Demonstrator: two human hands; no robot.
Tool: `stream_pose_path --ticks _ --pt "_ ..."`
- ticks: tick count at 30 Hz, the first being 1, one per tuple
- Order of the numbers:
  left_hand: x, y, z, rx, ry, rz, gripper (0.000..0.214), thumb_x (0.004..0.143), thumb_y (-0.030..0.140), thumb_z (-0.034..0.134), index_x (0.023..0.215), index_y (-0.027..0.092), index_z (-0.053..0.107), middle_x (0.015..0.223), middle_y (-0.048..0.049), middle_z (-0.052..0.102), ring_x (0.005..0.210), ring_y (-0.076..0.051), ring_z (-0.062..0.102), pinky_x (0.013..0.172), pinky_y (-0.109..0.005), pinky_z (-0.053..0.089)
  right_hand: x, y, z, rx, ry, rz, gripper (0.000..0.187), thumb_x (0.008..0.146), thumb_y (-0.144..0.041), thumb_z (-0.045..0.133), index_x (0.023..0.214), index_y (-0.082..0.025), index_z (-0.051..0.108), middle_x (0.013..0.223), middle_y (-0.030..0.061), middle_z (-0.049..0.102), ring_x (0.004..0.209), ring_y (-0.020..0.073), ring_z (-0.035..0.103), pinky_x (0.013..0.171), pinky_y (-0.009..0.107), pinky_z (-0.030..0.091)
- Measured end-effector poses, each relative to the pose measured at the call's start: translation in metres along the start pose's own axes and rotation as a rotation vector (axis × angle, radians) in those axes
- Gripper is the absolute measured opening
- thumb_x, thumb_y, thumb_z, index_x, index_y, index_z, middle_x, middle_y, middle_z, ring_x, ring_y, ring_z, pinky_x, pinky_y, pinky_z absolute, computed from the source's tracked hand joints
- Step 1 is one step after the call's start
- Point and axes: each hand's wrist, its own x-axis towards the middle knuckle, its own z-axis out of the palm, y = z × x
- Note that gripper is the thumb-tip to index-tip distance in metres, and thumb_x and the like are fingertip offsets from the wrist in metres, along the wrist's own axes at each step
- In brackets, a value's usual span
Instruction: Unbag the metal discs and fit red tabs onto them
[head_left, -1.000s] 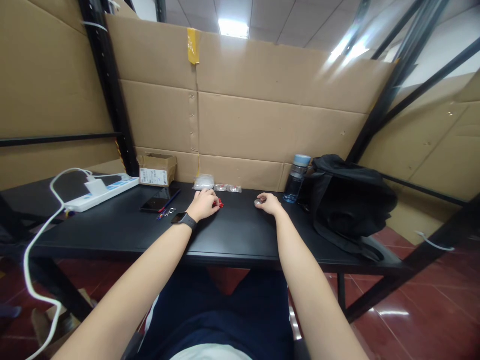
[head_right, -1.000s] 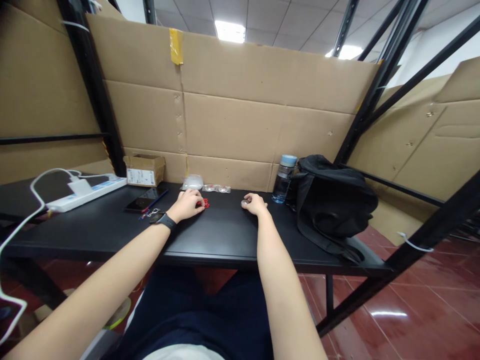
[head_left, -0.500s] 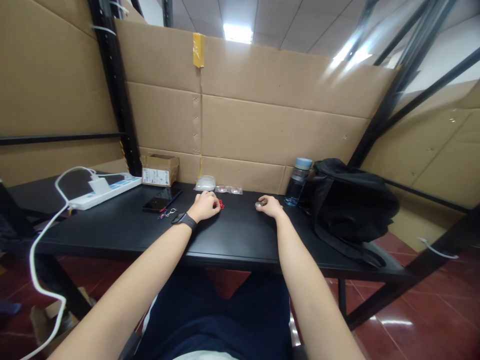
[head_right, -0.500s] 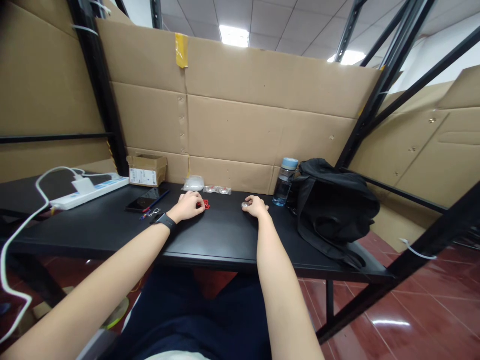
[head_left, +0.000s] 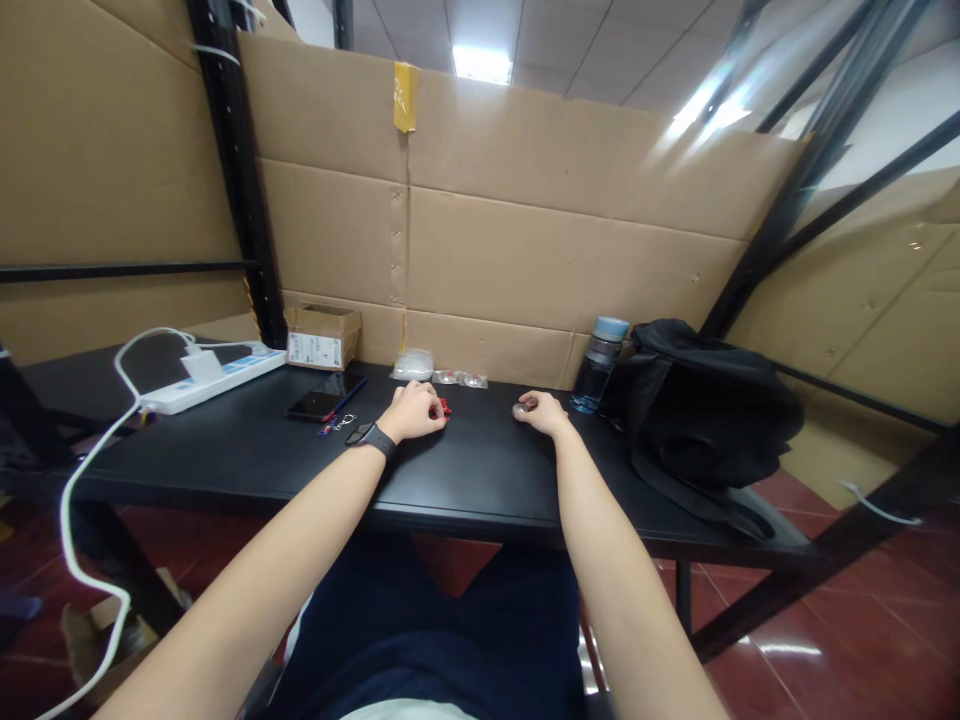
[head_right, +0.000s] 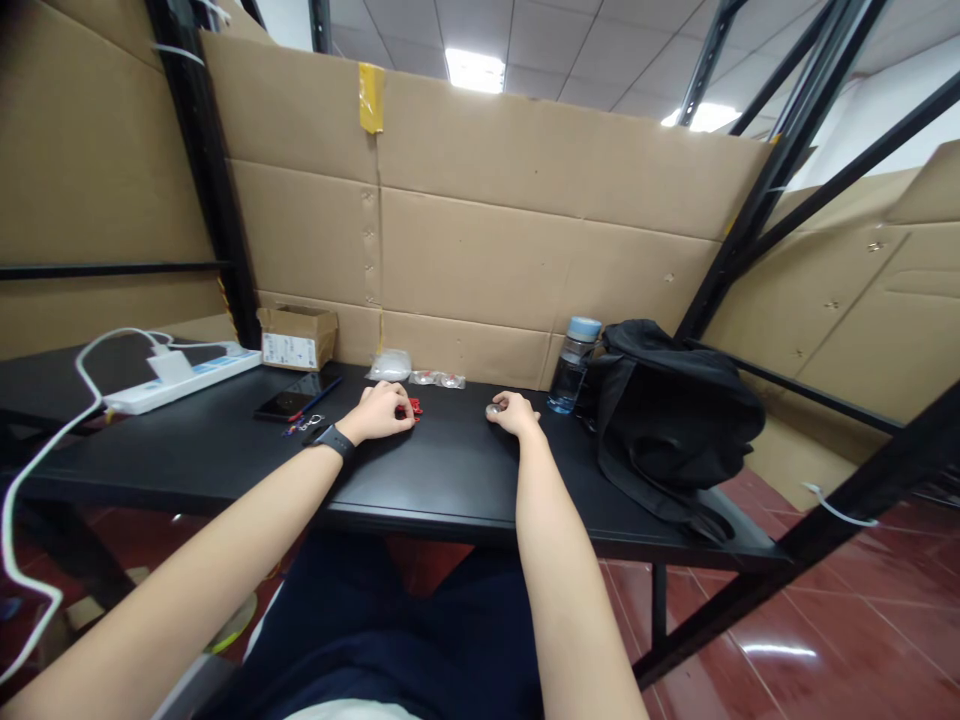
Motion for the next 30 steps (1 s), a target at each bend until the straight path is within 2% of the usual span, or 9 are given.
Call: stream_pose_path --ticks 9,14,19,23,30 --pt "-0.002 0.016 0.000 -0.092 -0.067 0.139 0.013 0.077 0.031 0.066 0.081 0.029 0.078 0.106 -0.0045 0.065 0.109 -0.028 0.052 0.093 -0.043 0.037 0.000 0.001 0.000 -0.005 0.004 -0.016 0.038 0.066 -0.028 0.083 0.102 -0.031 0.073 0.108 0.0002 0.074 0.108 0.0244 0.066 0.099 0.046 0.041" --pt "-0.002 0.021 0.004 -0.104 -0.067 0.159 0.021 0.082 0.033 0.065 0.100 0.030 0.076 0.110 -0.0055 0.065 0.112 -0.028 0.052 0.094 -0.042 0.037 0.000 0.002 0.000 -0.008 0.013 -0.024 0.034 0.069 -0.032 0.082 0.102 -0.030 0.073 0.107 0.0013 0.075 0.103 0.0233 0.067 0.096 0.044 0.042" --pt "-0.001 0.017 0.008 -0.084 -0.060 0.171 0.015 0.088 0.037 0.065 0.090 0.028 0.077 0.108 -0.0046 0.064 0.110 -0.026 0.051 0.094 -0.041 0.036 0.001 0.002 0.001 -0.008 0.020 -0.032 0.033 0.070 -0.033 0.081 0.101 -0.029 0.073 0.105 0.0009 0.075 0.102 0.0225 0.067 0.094 0.040 0.044" --pt "-0.001 0.016 0.009 -0.080 -0.039 0.169 0.017 0.088 0.042 0.068 0.092 0.028 0.076 0.110 -0.0051 0.064 0.113 -0.026 0.049 0.092 -0.040 0.035 0.003 0.004 0.002 -0.010 0.016 -0.029 0.034 0.069 -0.033 0.081 0.102 -0.030 0.073 0.105 0.0002 0.074 0.103 0.0222 0.067 0.093 0.039 0.044" --pt "0.000 0.017 0.010 -0.073 -0.069 0.181 0.017 0.089 0.042 0.067 0.087 0.028 0.077 0.112 -0.0054 0.064 0.112 -0.026 0.049 0.090 -0.040 0.035 0.007 0.009 0.006 0.014 0.021 -0.044 0.036 0.068 -0.032 0.082 0.103 -0.029 0.073 0.104 0.0007 0.073 0.100 0.0207 0.067 0.092 0.037 0.046"
